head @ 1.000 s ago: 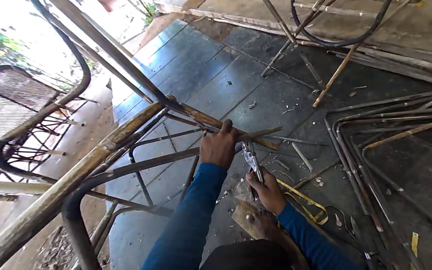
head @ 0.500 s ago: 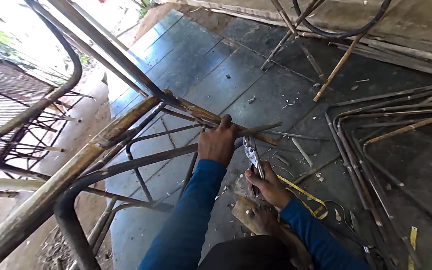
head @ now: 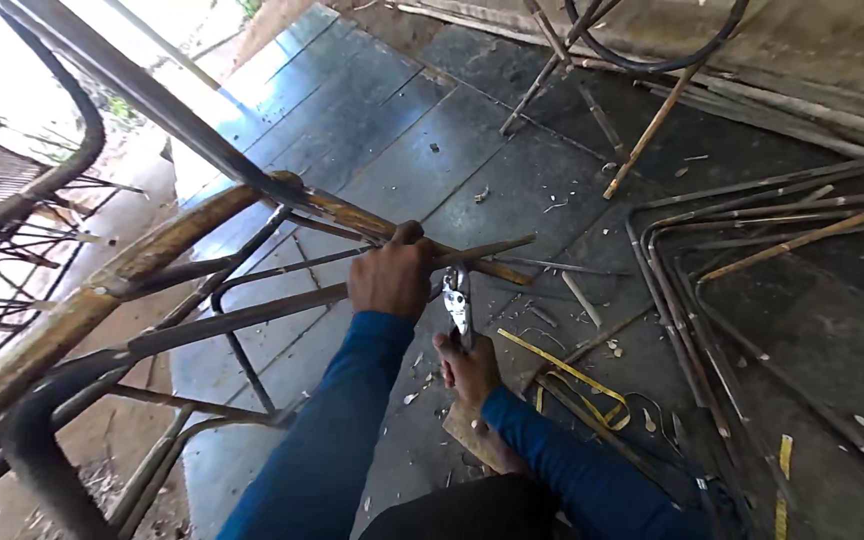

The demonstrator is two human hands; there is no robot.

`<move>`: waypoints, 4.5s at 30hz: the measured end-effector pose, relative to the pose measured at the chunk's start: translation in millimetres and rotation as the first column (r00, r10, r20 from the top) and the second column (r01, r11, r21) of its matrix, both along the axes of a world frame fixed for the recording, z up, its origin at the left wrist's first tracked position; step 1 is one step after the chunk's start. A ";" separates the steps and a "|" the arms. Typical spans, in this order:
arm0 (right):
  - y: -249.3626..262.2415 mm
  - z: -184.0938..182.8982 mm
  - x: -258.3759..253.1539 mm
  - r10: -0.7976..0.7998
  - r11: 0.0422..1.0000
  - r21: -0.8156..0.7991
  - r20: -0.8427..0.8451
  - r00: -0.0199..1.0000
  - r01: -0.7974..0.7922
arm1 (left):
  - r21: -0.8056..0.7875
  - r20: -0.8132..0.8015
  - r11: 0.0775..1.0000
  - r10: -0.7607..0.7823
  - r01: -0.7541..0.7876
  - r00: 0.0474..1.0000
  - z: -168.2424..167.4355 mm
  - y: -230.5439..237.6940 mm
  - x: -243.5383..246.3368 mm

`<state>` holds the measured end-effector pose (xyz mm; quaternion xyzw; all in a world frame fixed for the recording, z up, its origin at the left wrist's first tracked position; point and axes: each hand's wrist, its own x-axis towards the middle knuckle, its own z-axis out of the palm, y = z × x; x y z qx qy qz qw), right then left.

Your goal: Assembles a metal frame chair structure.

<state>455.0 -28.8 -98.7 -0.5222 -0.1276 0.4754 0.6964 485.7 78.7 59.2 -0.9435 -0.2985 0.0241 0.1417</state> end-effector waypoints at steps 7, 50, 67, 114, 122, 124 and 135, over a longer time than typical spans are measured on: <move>23.5 -45.4 13.1 -0.053 0.951 -0.239 0.502 0.863 0.197 | 0.002 0.015 0.998 -0.059 0.059 0.998 -1.3 6.6 -6.2; -108.5 6.4 123.6 0.389 0.921 -0.321 0.712 0.584 -0.222 | -0.002 -0.172 1.000 0.015 -0.016 0.985 20.5 -32.7 -18.8; -112.9 22.9 159.8 0.699 0.714 -0.368 0.348 0.624 -0.595 | -0.107 -0.100 0.986 -0.136 0.125 0.986 16.5 -27.8 -30.2; -178.0 -51.1 61.4 0.435 0.869 -0.399 0.334 0.836 -0.293 | -0.201 -0.030 0.975 -0.106 0.097 0.994 21.1 -45.9 -13.4; -133.2 12.0 34.0 0.060 0.990 -0.142 0.301 0.952 -0.017 | -0.177 -0.032 0.983 -0.060 0.053 0.998 17.3 -50.6 -9.0; -119.8 17.5 31.6 0.028 0.992 -0.128 0.330 0.943 0.015 | -0.160 -0.023 0.985 -0.067 0.062 0.998 16.8 -51.0 -8.8; -108.9 32.5 21.5 0.010 0.986 -0.164 0.270 0.963 0.036 | -0.102 -0.010 0.994 -0.049 0.047 0.999 11.9 -54.3 -8.0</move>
